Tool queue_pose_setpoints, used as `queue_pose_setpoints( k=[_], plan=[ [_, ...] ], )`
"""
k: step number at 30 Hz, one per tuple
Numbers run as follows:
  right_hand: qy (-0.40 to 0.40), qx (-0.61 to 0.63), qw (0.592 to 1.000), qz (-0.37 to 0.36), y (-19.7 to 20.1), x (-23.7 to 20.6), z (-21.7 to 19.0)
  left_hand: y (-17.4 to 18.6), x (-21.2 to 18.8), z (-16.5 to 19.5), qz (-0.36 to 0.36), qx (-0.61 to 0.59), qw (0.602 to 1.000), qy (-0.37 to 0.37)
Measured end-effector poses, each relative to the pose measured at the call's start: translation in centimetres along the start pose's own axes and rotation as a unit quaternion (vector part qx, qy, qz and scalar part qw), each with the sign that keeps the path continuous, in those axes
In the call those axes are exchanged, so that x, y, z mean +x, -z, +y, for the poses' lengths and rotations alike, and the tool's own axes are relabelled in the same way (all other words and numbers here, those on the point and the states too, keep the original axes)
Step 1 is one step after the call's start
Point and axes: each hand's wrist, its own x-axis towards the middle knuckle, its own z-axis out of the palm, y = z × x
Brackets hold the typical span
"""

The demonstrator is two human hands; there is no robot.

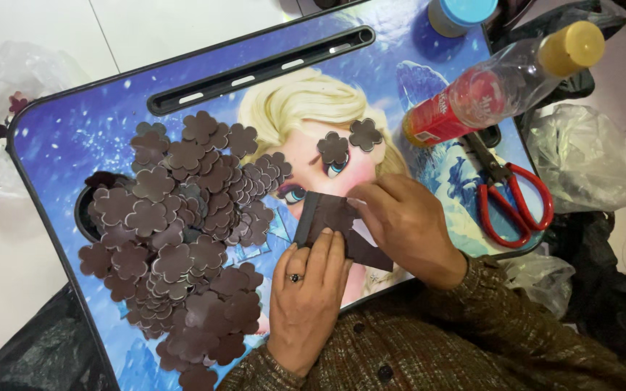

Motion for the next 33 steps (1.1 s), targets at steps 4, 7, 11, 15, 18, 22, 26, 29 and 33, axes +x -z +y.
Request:
queue_pose_setpoints(
  k=[4, 7, 11, 15, 18, 22, 26, 29, 33],
  plan=[
    [0.028, 0.047, 0.998, 0.006, 0.1, -1.6, -0.6, 0.0, 0.1, 0.2, -0.002, 0.011, 1.0, 0.0],
    [0.019, 0.025, 1.0, 0.003, 0.2, -2.8, -0.8, 0.0, 0.1, 0.3, -0.006, 0.028, 1.0, 0.003],
    [-0.005, 0.018, 0.999, -0.029, 1.1, -3.5, -0.7, -0.1, 0.1, 0.4, -0.018, 0.027, 0.999, 0.006],
    [0.005, 0.033, 0.999, 0.024, 0.3, -2.9, -0.8, -0.2, 0.1, 0.4, -0.007, 0.029, 1.0, 0.002],
    [0.02, 0.045, 0.999, 0.025, -0.2, -2.8, -1.2, -0.1, -0.1, 0.3, -0.009, 0.013, 1.0, 0.014],
    [0.066, 0.011, 0.996, -0.06, 0.9, -3.5, -1.0, 0.0, -0.2, 0.3, -0.017, 0.014, 1.0, 0.006],
    [0.055, 0.005, 0.998, -0.018, 1.1, -3.4, -0.8, -0.2, -0.1, 0.2, -0.01, 0.013, 1.0, 0.005],
    [0.051, 0.033, 0.998, 0.001, 0.2, -3.2, -1.1, -0.2, -0.2, 0.3, -0.014, 0.009, 1.0, 0.007],
    [0.037, -0.036, 0.998, -0.031, 0.6, -3.6, -1.2, 0.0, 0.0, 0.2, -0.013, 0.018, 1.0, 0.009]
  ],
)
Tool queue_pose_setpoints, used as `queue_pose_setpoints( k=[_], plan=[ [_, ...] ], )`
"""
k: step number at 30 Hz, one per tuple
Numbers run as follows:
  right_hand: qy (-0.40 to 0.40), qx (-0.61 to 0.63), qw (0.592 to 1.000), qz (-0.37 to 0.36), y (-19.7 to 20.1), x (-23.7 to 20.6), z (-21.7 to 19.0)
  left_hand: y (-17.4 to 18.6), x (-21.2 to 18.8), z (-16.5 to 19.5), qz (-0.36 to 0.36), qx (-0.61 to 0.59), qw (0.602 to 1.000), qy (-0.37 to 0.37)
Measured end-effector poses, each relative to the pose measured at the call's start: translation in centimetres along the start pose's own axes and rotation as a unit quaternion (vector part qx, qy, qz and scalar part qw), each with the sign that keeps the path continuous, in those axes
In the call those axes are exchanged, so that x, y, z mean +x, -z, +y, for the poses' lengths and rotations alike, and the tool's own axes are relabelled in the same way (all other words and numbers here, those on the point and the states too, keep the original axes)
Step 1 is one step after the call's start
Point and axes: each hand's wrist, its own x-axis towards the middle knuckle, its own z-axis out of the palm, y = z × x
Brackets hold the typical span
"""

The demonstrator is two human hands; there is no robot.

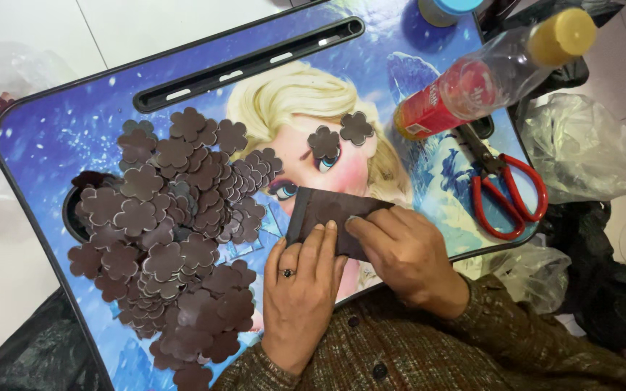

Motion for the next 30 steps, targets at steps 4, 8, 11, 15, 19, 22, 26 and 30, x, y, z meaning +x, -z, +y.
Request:
queue_pose_setpoints(
  k=[4, 8, 11, 15, 19, 22, 26, 30],
  plan=[
    [-0.041, 0.042, 0.998, 0.029, 1.1, -0.7, 0.2, 0.4, 0.7, -0.1, 0.009, -0.038, 0.999, 0.015],
    [-0.041, 0.075, 0.996, 0.017, 1.2, -0.6, -0.2, 0.8, 1.4, -0.2, 0.019, -0.09, 0.994, 0.066],
    [-0.048, 0.079, 0.996, 0.007, 1.1, -0.1, -0.4, 1.1, 1.9, -0.3, 0.016, -0.114, 0.989, 0.098],
    [-0.034, 0.081, 0.996, -0.009, 1.0, 0.7, -0.2, 1.4, 2.4, -0.9, 0.013, -0.09, 0.988, 0.126],
    [-0.028, 0.094, 0.995, -0.004, 0.7, 1.4, -0.1, 1.6, 2.2, -0.9, 0.009, -0.081, 0.989, 0.126],
    [-0.051, 0.098, 0.994, 0.022, 0.4, 1.9, 0.1, 2.0, 1.4, -0.5, 0.0, -0.099, 0.985, 0.142],
    [-0.088, 0.139, 0.986, 0.025, 0.3, 2.1, 0.6, 2.2, 0.9, -0.2, -0.005, -0.117, 0.983, 0.141],
    [-0.094, 0.155, 0.982, 0.053, 0.7, 1.6, 1.2, 2.0, 1.3, -0.3, 0.024, -0.095, 0.987, 0.125]
  ],
)
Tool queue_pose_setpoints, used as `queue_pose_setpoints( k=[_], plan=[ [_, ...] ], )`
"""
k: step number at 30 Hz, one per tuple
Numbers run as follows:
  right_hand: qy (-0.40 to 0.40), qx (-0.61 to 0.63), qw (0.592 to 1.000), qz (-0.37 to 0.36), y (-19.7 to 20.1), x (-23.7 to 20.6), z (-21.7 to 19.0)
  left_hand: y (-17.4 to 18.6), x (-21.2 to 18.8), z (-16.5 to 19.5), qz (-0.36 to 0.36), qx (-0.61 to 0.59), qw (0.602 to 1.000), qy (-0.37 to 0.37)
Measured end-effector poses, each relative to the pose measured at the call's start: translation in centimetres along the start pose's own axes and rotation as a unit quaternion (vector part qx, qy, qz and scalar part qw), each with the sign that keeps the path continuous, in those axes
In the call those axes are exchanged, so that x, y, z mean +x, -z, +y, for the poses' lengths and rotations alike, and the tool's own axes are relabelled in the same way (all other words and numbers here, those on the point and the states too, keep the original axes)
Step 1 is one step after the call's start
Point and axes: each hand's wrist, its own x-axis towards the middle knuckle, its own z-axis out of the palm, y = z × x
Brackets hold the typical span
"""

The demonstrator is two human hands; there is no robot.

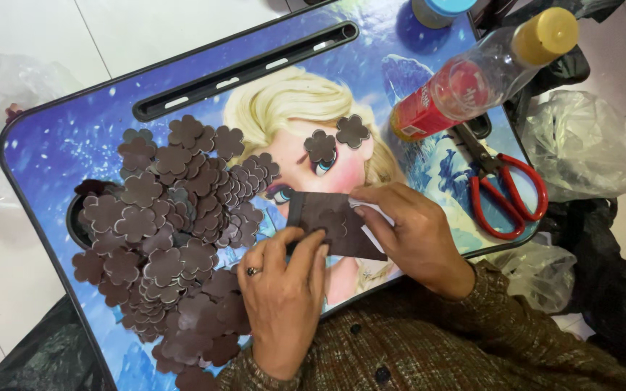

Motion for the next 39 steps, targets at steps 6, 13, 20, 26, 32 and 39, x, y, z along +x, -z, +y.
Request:
queue_pose_setpoints(
  k=[6, 13, 20, 26, 32, 39],
  plan=[
    [0.064, -0.055, 0.996, -0.017, -1.3, -0.9, -0.1, -1.4, 1.3, -0.4, 0.025, 0.032, 0.998, -0.049],
    [0.068, -0.105, 0.992, -0.015, -1.8, -2.3, -0.5, -1.9, 0.8, -0.7, 0.019, 0.055, 0.998, -0.037],
    [0.08, -0.112, 0.99, 0.002, -2.3, -1.9, -0.6, -2.1, 0.6, -0.8, 0.034, 0.073, 0.996, -0.044],
    [0.073, -0.116, 0.991, -0.003, -2.1, -2.4, -0.6, -2.1, 0.6, -0.7, 0.032, 0.07, 0.996, -0.048],
    [0.091, -0.118, 0.989, 0.0, -2.5, -2.0, -0.2, -2.0, 0.6, -0.8, 0.026, 0.067, 0.996, -0.046],
    [0.087, -0.122, 0.989, -0.002, -2.6, -2.2, -0.3, -2.2, 0.6, -0.7, 0.028, 0.068, 0.996, -0.044]
  ],
)
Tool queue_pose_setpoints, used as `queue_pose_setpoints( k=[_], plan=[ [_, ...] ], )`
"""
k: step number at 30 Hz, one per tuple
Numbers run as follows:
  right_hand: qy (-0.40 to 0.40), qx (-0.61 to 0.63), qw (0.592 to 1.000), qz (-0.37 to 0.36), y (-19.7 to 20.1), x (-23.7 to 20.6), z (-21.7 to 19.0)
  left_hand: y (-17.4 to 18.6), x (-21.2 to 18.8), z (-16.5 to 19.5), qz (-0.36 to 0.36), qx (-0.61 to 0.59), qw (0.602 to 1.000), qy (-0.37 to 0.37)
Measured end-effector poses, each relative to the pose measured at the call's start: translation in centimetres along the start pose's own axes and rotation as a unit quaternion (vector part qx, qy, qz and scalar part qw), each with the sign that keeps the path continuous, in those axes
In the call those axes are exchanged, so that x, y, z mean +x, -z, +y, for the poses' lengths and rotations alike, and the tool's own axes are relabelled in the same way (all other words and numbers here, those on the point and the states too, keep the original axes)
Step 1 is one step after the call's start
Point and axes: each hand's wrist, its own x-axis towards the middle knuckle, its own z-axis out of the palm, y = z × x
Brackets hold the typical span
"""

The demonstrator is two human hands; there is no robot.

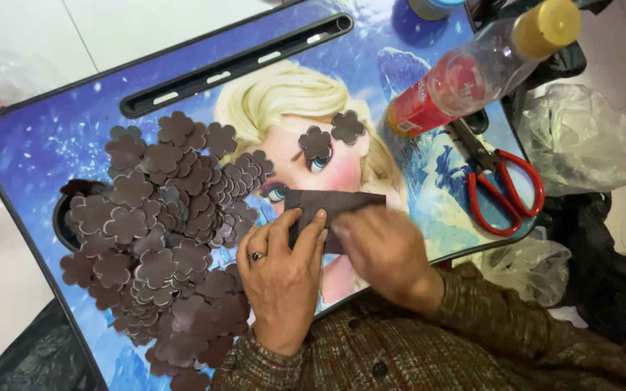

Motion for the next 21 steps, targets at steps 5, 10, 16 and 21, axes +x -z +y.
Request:
queue_pose_setpoints(
  k=[5, 10, 16, 21],
  plan=[
    [-0.024, -0.015, 0.999, 0.017, 0.5, 0.5, 0.5, 0.1, 0.0, -0.1, -0.005, -0.011, 1.0, 0.007],
    [-0.006, 0.023, 1.0, 0.012, 0.6, 0.9, 0.9, 0.1, 0.0, 0.0, 0.002, -0.001, 1.0, -0.003],
    [-0.007, 0.0, 1.0, 0.009, 0.0, 0.4, 0.9, 0.1, 0.1, 0.0, 0.002, -0.007, 1.0, 0.006],
    [0.031, 0.019, 0.999, -0.025, 1.1, -0.7, -0.3, 0.1, 0.1, 0.0, 0.0, -0.01, 1.0, 0.005]
  ],
)
